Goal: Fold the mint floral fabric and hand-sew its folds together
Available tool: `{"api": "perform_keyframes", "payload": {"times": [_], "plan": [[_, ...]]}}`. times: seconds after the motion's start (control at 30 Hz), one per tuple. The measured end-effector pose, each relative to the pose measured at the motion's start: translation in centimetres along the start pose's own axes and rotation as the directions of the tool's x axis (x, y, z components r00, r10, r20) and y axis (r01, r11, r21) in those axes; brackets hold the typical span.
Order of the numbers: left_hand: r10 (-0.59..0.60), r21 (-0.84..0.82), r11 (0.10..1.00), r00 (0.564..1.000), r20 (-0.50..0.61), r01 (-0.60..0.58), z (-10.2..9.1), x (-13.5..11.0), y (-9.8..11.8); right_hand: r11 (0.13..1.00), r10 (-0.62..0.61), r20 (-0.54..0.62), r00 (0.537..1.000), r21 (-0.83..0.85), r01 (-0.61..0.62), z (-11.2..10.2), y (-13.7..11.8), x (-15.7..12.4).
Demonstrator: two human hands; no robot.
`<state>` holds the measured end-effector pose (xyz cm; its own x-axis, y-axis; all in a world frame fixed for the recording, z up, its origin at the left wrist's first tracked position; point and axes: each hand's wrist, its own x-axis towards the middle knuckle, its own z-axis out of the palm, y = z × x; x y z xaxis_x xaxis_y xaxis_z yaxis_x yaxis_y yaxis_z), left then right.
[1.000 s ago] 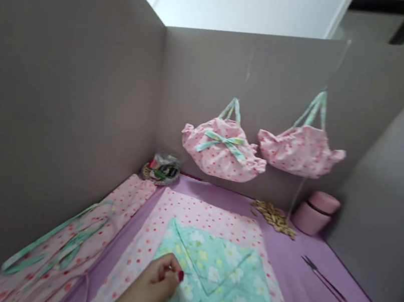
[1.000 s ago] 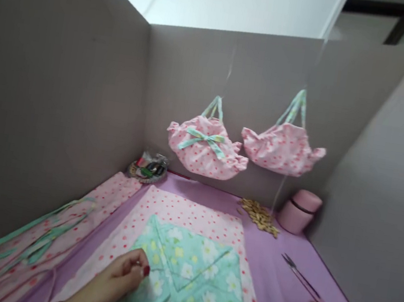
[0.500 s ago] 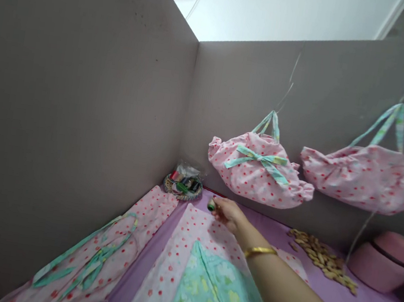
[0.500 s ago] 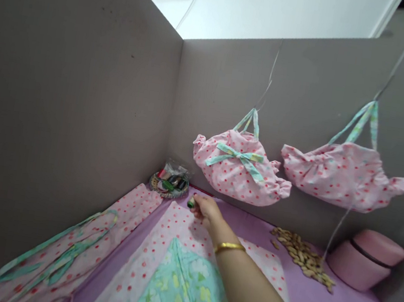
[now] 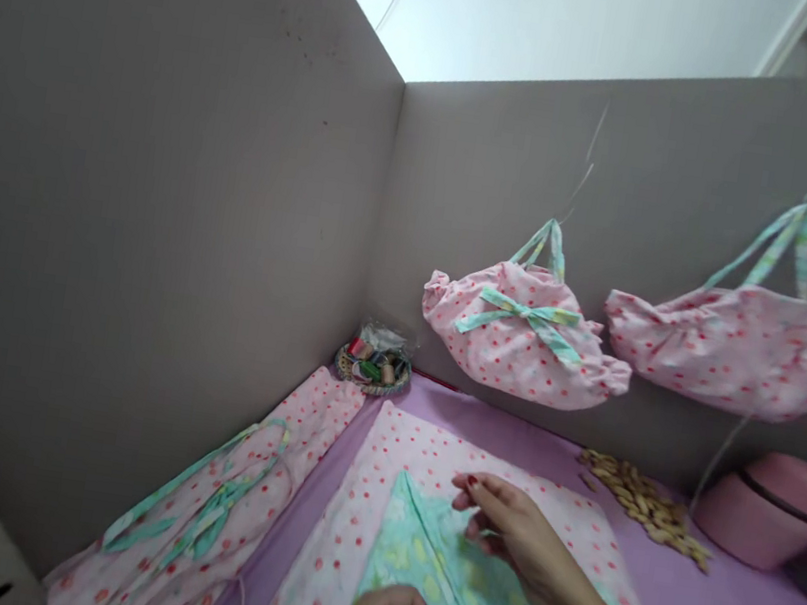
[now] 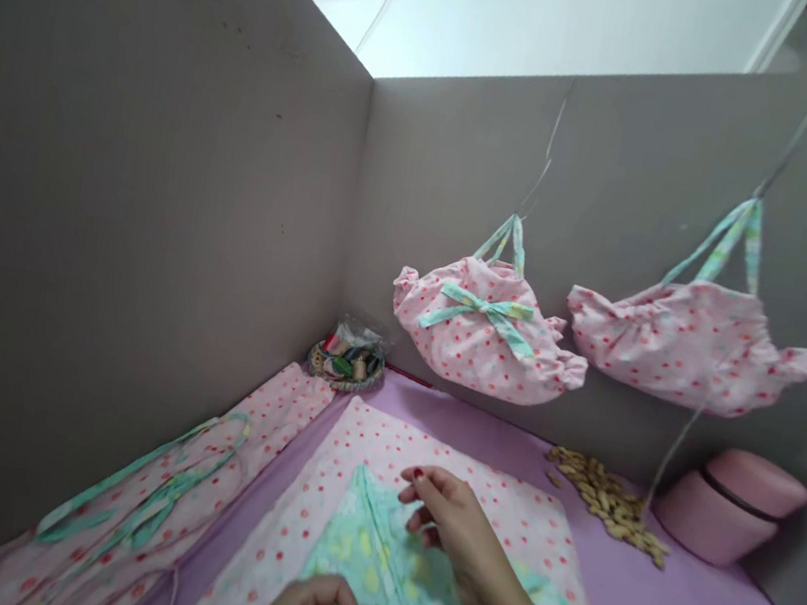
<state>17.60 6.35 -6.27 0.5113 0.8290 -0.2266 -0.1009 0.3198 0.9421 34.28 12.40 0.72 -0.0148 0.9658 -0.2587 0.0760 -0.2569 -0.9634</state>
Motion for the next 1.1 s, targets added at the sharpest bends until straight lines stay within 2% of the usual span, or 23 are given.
{"api": "perform_keyframes", "payload": {"times": [0.13, 0.27, 0.47, 0.57, 0.63, 0.7, 0.83, 0.93, 1.0, 1.1], "plan": [[0.047, -0.107, 0.993, 0.998, -0.036, -0.05, 0.5, -1.2, 2.0, 0.998, -0.06, 0.044, 0.997, -0.014, 0.061, -2.1, 2.0, -6.6], [0.034, -0.21, 0.977, 0.999, 0.041, -0.025, 2.4, -2.9, 3.7, 0.993, -0.118, 0.072, 0.99, -0.01, 0.119, -1.5, 2.3, -11.3], [0.029, -0.221, 0.975, 0.985, 0.172, 0.01, 6.1, -5.9, 5.1, 0.973, -0.205, 0.035, 0.978, 0.112, 0.2, 1.0, 1.7, -14.6], [0.042, -0.231, 0.973, 0.971, 0.237, 0.014, 6.8, -6.9, 5.4, 0.951, -0.246, -0.038, 0.968, 0.183, 0.249, 1.2, 1.5, -15.9], [0.021, -0.213, 0.976, 0.953, 0.303, 0.046, 7.0, -7.3, 5.4, 0.922, -0.285, -0.121, 0.951, 0.237, 0.306, 1.0, 1.1, -17.0], [-0.009, -0.17, 0.983, 0.947, 0.322, 0.067, 7.2, -7.7, 5.2, 0.878, -0.29, -0.17, 0.942, 0.345, 0.332, 0.4, 0.4, -18.3], [-0.002, -0.107, 0.994, 0.983, 0.185, 0.022, 7.1, -8.7, 4.9, 0.775, -0.243, -0.183, 0.953, 0.554, 0.304, -1.5, -2.4, -21.9], [0.05, -0.163, 0.985, 0.999, -0.021, -0.053, 6.0, -9.6, 5.3, 0.728, -0.269, -0.298, 0.916, 0.56, 0.396, -3.4, -4.8, -25.3], [0.118, -0.194, 0.968, 0.969, -0.218, -0.161, 4.3, -10.2, 6.2, 0.706, -0.305, -0.409, 0.86, 0.509, 0.492, -5.0, -5.9, -27.8], [0.177, -0.171, 0.944, 0.869, -0.462, -0.283, 0.4, -10.9, 8.0, 0.69, -0.414, -0.549, 0.726, 0.331, 0.643, -8.4, -6.5, -31.1]]}}
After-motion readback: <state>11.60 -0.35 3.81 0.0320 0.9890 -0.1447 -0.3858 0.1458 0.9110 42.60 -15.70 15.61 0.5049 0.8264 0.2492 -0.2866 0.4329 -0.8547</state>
